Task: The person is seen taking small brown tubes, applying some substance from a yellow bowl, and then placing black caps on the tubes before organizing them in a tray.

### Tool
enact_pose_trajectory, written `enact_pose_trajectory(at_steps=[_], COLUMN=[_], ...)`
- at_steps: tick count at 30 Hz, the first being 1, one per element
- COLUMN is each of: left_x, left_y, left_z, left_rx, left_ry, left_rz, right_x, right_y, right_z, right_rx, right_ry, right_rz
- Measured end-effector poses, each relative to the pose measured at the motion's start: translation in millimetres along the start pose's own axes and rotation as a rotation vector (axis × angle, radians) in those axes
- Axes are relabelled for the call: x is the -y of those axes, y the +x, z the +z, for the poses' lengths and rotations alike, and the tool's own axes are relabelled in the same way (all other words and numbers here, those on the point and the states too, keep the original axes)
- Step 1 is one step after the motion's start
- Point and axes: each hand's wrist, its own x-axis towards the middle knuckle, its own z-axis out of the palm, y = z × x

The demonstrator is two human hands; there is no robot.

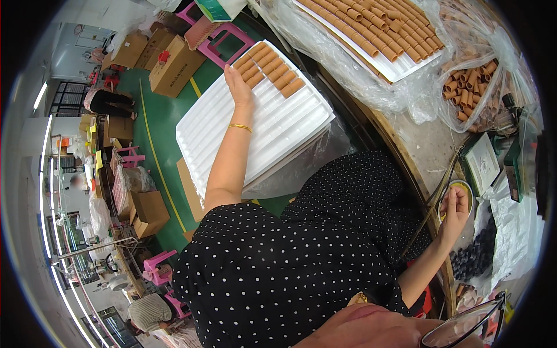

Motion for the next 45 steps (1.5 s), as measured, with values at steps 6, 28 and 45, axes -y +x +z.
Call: enact_pose_trajectory(at_steps=[6, 28, 45], left_x=[13.8, -73.2, -72.2], left_y=[1.8, -200.4, -223.2], left_z=[19.1, 432.6, 407.3], left_rx=[-0.020, 0.893, 1.223], left_ry=[-0.158, 0.734, 0.808], left_rz=[-0.045, 0.951, 0.709], right_x=[6.3, 15.2, -1.4], right_y=[-18.2, -92.4, -96.4], right_z=[-16.4, -94.9, -117.9], right_rx=[-0.056, -0.632, -0.582], right_ry=[0.005, -0.737, -1.325], right_rz=[0.020, 0.043, 0.289])
